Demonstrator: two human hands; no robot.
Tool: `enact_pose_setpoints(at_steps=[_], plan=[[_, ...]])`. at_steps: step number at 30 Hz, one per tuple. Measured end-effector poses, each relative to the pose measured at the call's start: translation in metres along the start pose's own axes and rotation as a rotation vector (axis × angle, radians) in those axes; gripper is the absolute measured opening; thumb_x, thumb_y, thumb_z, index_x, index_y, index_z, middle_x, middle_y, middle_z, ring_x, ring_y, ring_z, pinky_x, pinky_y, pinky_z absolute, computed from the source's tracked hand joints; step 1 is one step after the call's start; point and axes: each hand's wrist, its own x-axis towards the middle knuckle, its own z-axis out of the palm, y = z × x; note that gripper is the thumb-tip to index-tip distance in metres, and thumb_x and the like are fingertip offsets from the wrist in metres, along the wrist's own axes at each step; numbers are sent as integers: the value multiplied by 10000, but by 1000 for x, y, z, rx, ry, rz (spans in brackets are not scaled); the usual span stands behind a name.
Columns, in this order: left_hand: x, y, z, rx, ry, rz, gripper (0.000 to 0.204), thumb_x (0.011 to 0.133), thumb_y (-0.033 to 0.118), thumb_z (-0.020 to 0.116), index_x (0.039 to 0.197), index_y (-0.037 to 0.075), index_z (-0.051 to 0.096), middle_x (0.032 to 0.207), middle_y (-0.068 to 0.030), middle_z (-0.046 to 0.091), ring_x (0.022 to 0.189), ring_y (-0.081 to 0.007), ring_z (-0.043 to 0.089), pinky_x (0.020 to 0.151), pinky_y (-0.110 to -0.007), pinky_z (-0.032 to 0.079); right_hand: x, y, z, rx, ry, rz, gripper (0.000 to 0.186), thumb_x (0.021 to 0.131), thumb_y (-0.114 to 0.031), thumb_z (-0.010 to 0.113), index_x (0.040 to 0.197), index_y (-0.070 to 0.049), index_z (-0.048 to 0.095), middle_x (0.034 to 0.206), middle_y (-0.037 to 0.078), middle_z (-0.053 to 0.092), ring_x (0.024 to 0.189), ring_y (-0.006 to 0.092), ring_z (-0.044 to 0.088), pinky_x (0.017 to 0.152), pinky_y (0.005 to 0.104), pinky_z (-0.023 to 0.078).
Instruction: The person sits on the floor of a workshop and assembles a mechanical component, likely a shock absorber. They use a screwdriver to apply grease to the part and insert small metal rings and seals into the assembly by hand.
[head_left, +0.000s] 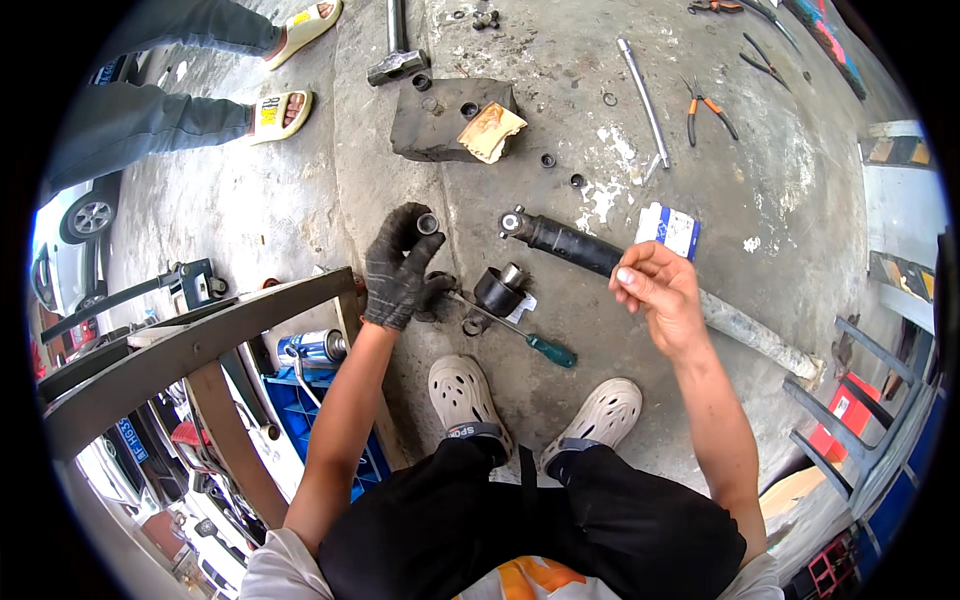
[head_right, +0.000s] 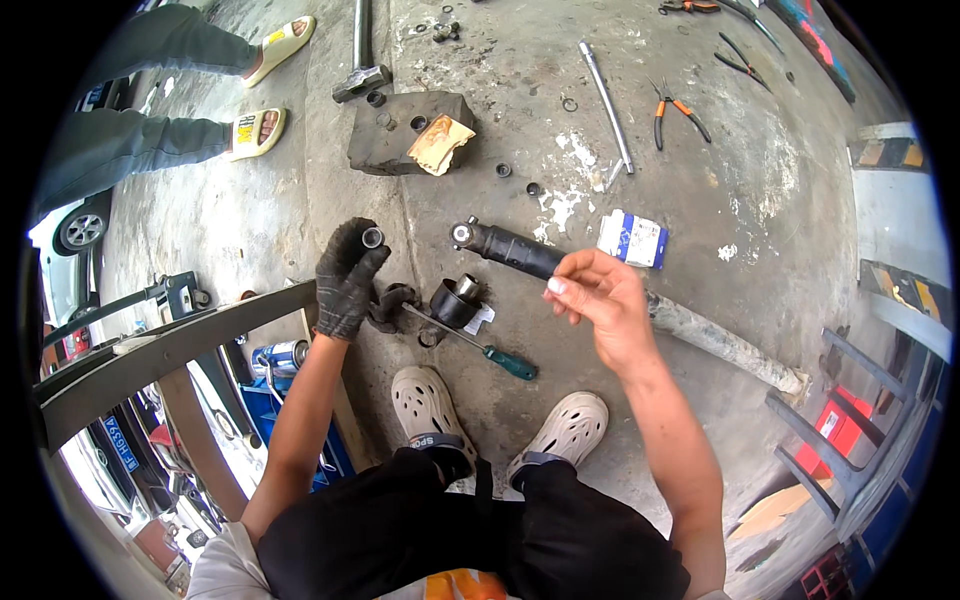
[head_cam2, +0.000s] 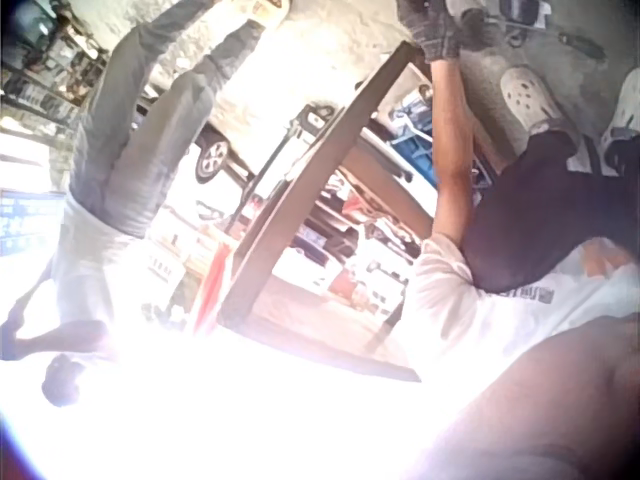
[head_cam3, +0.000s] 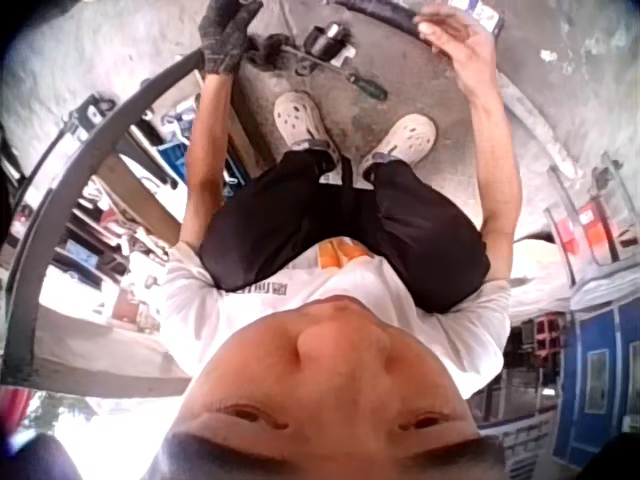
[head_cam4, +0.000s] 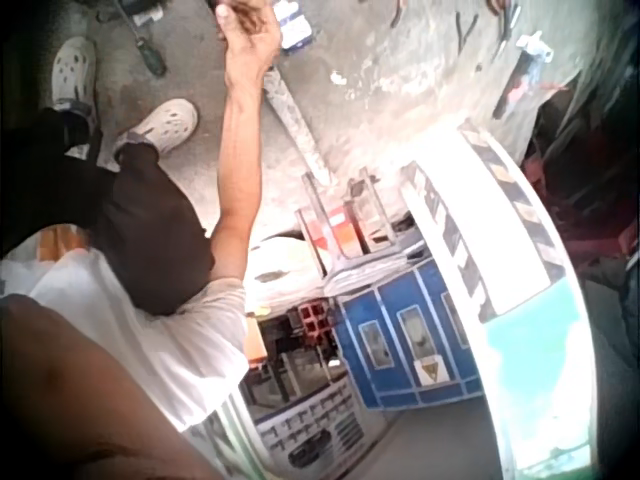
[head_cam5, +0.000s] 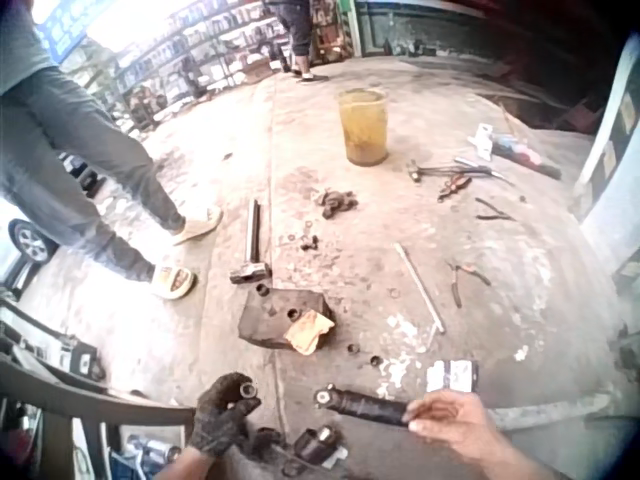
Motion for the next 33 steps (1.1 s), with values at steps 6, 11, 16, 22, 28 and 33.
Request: enact_pose_setpoints(at_steps=[6,11,16,22,28,33], plan=[[68,29,-40,78,-136,-133,324,791,-48,717,1096,27,634,990,-20,672,893,-112,614,832,-276,522,34,-37,-33,-1372,-87,-95,600,708,-248,852,1201,-15,603,1114,113,659,992,276,646,862,389,506],[103,42,-33,309,-258,-126,284,784,-38,718,1055,11,647,951,-24,675,891,-106,611,834,-288,528,59,-19,-22,-1686,-283,19,878,646,-337,882,1343,-17,454,1208,171,581,1163,336,552,957,425,468],[92,7,-15,222,-237,-168,229,775,-42,724,981,25,652,918,-3,665,870,-87,589,824,-278,517,58,23,-8,-1677,-165,9,971,599,-356,905,1360,-1,418,1224,180,554,1178,361,530,978,435,452],[42,-43,-11,4,-262,-286,247,763,-32,714,993,27,648,919,-3,655,862,-101,585,830,-289,512,49,64,-21,-1750,-60,-110,896,603,-381,895,1299,-18,463,1140,160,587,1095,339,575,911,434,479],[27,-55,-2,-64,-348,-358,312,783,-59,694,1079,21,640,1006,-19,665,941,-112,598,882,-306,508,58,66,-34,-1628,-33,-81,657,673,-313,853,1171,-24,534,1058,172,625,1022,361,605,857,451,490],[18,-51,7,-46,-325,-305,375,734,-69,730,1092,14,656,987,-1,671,907,-95,589,849,-272,513,62,50,-36,-1564,-84,15,498,672,-229,810,1054,-4,584,1035,168,622,1012,367,599,867,455,479]])
